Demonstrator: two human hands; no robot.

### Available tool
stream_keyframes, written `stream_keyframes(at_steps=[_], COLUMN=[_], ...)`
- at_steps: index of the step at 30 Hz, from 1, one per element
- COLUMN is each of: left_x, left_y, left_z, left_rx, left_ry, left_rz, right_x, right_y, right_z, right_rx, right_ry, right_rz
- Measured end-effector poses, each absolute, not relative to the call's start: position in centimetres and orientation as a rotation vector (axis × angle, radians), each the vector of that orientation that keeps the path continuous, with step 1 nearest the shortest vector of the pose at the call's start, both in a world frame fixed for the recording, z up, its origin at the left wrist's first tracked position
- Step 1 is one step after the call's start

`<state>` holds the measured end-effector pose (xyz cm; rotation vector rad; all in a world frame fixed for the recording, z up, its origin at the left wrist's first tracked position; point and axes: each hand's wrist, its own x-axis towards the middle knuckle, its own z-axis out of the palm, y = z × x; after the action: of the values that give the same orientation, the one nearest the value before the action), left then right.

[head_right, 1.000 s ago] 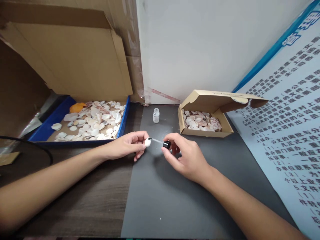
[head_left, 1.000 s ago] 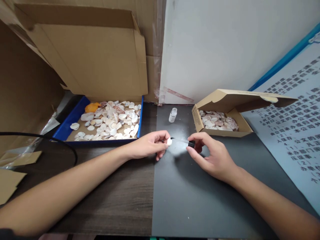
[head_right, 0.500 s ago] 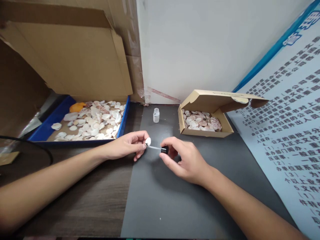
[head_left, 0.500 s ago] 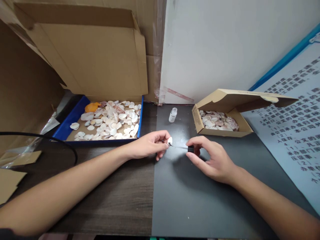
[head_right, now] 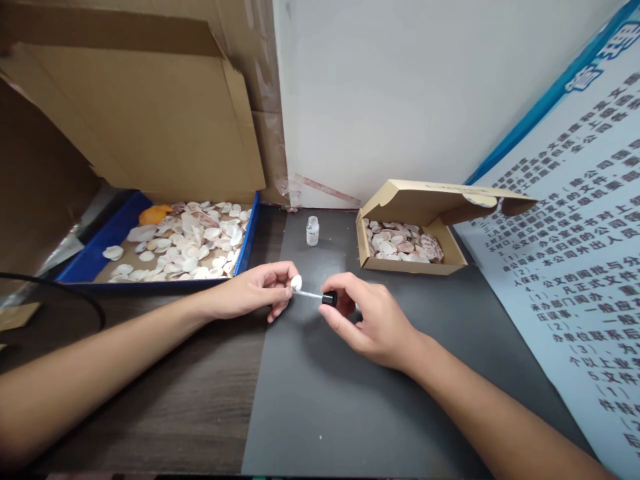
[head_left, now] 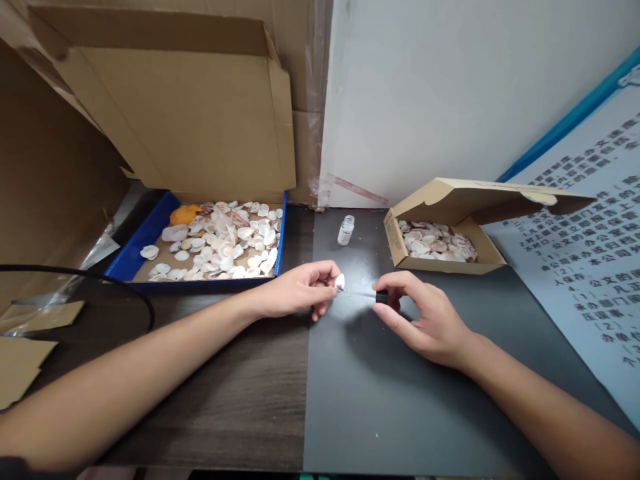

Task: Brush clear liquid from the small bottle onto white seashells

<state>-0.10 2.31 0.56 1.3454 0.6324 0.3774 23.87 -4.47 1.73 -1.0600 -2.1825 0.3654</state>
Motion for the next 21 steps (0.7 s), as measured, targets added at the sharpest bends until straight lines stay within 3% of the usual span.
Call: stream_keyframes(at_steps=[21], left_x=[-0.3], left_y=[2.4], left_z=[0.49], left_rx=[1.302], left_ry=[0.63], left_rz=[0.352], right_x=[23.85], right_y=[-4.18], right_z=[1.52], right_rx=[-1.171], right_ry=[-2.109], right_rz=[0.369])
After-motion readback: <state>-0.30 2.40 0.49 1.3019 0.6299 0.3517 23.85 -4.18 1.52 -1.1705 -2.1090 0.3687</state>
